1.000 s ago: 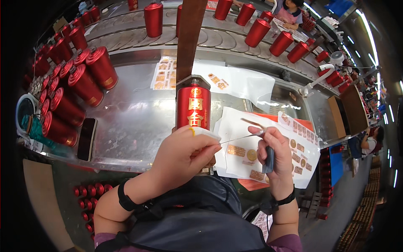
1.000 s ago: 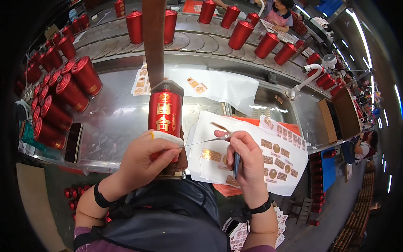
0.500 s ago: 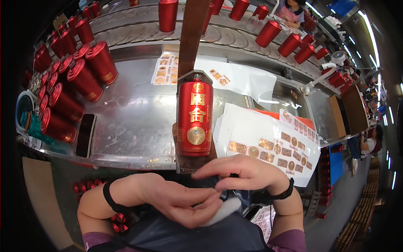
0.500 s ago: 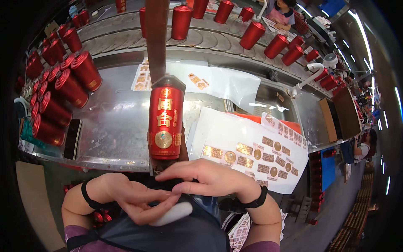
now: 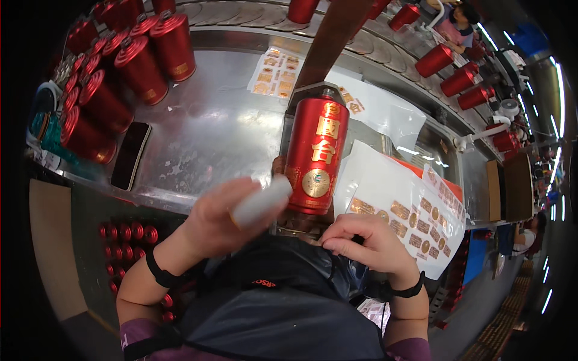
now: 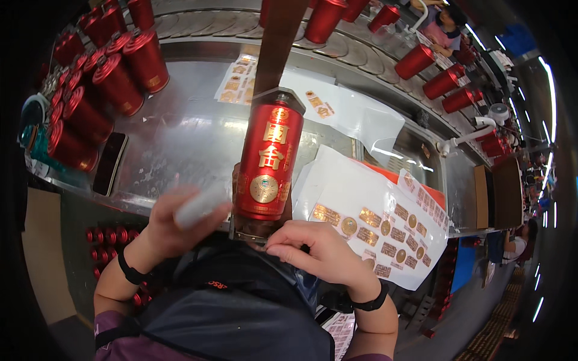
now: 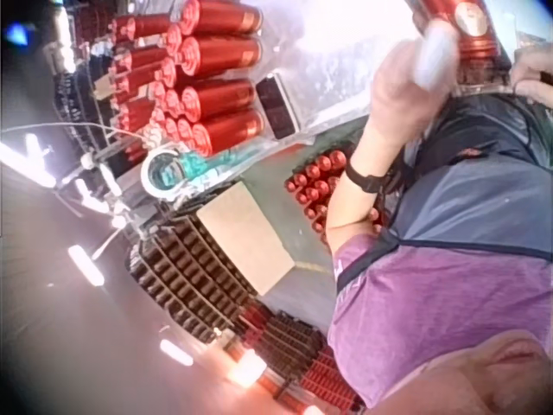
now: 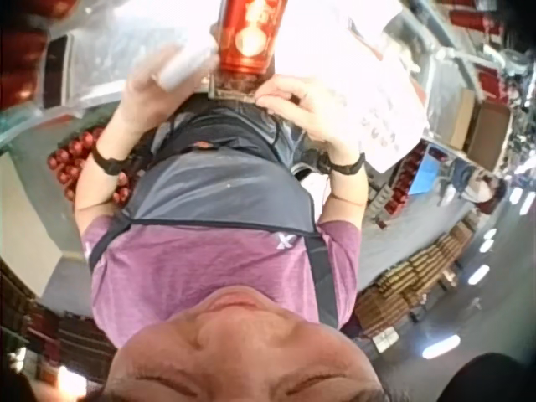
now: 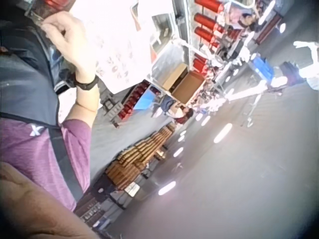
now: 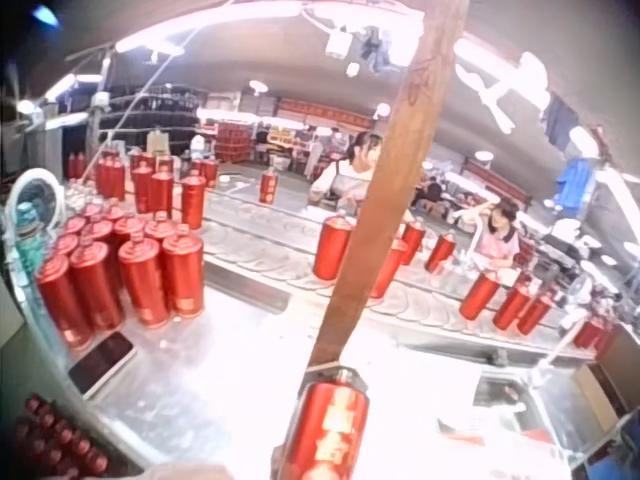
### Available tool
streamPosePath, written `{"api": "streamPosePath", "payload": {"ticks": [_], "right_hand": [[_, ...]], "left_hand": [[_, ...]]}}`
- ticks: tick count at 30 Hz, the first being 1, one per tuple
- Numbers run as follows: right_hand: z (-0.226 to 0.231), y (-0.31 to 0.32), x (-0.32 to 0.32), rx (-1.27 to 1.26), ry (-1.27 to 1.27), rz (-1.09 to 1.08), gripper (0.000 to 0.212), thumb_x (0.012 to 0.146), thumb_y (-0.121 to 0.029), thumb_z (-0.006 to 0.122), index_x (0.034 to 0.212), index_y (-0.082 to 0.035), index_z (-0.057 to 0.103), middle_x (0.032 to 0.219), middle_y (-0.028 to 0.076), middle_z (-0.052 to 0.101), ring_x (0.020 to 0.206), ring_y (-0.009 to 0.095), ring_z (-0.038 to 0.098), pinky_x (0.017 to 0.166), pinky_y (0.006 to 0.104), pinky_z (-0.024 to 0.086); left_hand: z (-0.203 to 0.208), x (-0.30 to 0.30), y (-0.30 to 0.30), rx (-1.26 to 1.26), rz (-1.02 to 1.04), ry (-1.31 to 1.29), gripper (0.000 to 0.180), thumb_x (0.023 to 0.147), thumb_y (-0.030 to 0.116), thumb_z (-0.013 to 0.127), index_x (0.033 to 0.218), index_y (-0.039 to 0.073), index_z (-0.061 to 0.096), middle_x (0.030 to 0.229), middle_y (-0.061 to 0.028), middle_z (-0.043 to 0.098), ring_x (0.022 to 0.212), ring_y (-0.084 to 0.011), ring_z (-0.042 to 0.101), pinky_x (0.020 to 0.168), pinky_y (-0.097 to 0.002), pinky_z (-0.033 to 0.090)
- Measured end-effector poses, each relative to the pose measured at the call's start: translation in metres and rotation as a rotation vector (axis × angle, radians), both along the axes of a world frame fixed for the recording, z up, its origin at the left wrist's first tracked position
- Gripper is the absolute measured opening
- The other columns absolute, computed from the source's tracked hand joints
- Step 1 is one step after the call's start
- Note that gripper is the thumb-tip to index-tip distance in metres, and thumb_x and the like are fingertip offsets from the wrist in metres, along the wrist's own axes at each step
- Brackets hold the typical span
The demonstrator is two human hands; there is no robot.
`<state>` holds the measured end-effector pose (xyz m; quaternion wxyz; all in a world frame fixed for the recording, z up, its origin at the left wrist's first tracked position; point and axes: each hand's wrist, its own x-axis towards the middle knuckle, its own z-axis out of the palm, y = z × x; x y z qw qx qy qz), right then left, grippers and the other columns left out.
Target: Apply gold decorative labels and clean red liquor bottles on a production assembly line.
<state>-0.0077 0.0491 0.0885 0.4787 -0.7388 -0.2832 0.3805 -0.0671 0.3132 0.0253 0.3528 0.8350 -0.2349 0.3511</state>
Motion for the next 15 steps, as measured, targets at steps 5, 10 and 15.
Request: {"api": "streamPosePath", "payload": {"ticks": [5,10,15], "right_hand": [[0.004,0.016,-0.003,-0.053,-0.303,-0.005,0.011,0.089,-0.009,0.066,0.098,-0.004,0.068,0.083,0.009,0.064,0.072,0.022,0.063,0.065,0.0298,0.048],[0.014,0.036,-0.006,-0.036,-0.373,0.012,0.011,0.088,-0.008,0.066,0.098,-0.006,0.068,0.082,0.011,0.063,0.072,0.025,0.062,0.064,0.0325,0.049],[0.014,0.038,-0.006,-0.104,-0.347,-0.071,0.011,0.087,-0.008,0.067,0.098,-0.004,0.067,0.080,0.010,0.061,0.070,0.023,0.062,0.062,0.0315,0.048]], "left_hand": [[0.010,-0.003,0.002,0.213,-0.015,0.042,0.047,0.074,0.016,0.079,0.118,0.010,0.066,0.131,-0.0090,0.055,0.118,-0.0287,0.052,0.092,-0.0356,0.049],[0.018,0.009,-0.011,-0.113,-0.390,0.498,0.032,0.075,0.026,0.081,0.103,0.014,0.071,0.142,-0.0086,0.050,0.128,-0.0328,0.039,0.108,-0.0426,0.029],[0.011,0.016,-0.005,-0.183,-0.382,0.558,0.014,0.078,0.020,0.079,0.083,0.013,0.068,0.139,-0.0086,0.053,0.130,-0.0308,0.036,0.108,-0.0423,0.028]]}}
